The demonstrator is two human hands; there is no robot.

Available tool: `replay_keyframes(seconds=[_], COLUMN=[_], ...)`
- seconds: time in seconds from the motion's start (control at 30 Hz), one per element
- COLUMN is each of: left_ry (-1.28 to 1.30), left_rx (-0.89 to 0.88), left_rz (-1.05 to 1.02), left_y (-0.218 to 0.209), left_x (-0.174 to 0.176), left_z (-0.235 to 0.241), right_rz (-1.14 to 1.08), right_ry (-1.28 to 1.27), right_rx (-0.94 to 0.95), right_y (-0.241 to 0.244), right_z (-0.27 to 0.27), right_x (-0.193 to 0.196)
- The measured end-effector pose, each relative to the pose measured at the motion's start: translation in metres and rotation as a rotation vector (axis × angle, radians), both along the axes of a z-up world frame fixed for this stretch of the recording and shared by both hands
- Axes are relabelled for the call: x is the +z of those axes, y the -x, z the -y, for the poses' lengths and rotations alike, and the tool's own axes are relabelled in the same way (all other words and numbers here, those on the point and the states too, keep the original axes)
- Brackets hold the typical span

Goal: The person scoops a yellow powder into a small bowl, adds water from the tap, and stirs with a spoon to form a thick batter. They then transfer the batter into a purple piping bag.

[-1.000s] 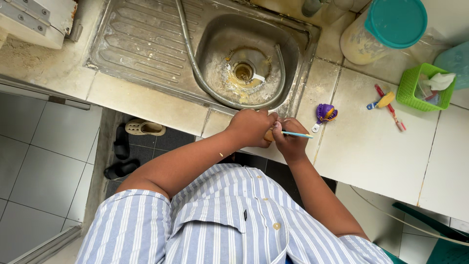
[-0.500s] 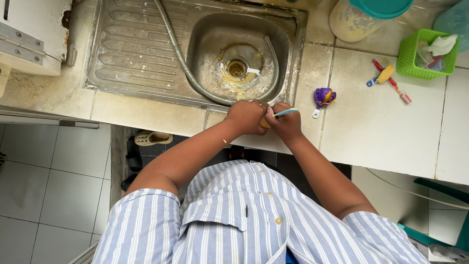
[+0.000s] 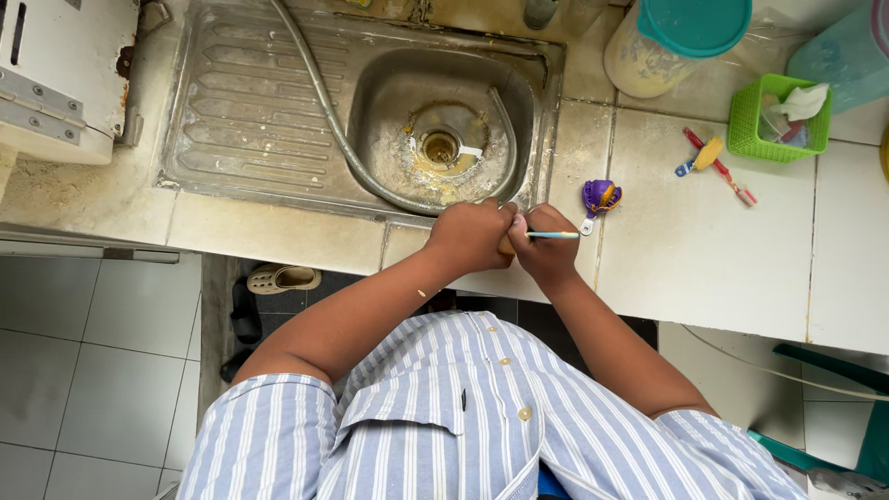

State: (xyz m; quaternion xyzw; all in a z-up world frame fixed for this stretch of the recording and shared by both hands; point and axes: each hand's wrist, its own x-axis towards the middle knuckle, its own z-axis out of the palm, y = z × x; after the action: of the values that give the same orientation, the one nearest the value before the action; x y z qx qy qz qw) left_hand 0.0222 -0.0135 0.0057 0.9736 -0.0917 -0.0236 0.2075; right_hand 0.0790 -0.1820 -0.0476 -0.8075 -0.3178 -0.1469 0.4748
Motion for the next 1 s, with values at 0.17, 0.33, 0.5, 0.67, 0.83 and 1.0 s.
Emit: replay_keyframes(seconds=[0.17, 0.33, 0.5, 0.67, 0.83, 1.0], left_ry=[-0.003, 0.009, -0.015, 0.327, 1.674, 2.173], left_rx=[0.017, 0.041, 0.013, 0.047, 0.556, 0.64], left_rz=[-0.184, -0.014, -0.186, -0.109, -0.33, -0.526], left_y=[0.002, -0.001, 0.0, 0.005, -0.016, -0.06], left_x=[-0.007, -0.014, -0.02, -0.045, -0.058, -0.031], left_z=[0.002, 0.0, -0.004, -0.034, -0.043, -0.033], right_rz=[-0.08, -0.057, -0.126, -0.368, -0.418, -0.41], right_ry=[0.114, 0.049, 0.212, 0.123, -0.114, -0.236], right_rx=[0.111, 0.085, 0.109, -0.022, -0.134, -0.164], right_y=[0.013, 0.0, 0.004, 0.005, -0.028, -0.07], right_z=[0.001, 0.004, 0.0, -0.003, -0.031, -0.07], right_x=[-0.006, -0.008, -0.028, -0.038, 0.005, 0.064])
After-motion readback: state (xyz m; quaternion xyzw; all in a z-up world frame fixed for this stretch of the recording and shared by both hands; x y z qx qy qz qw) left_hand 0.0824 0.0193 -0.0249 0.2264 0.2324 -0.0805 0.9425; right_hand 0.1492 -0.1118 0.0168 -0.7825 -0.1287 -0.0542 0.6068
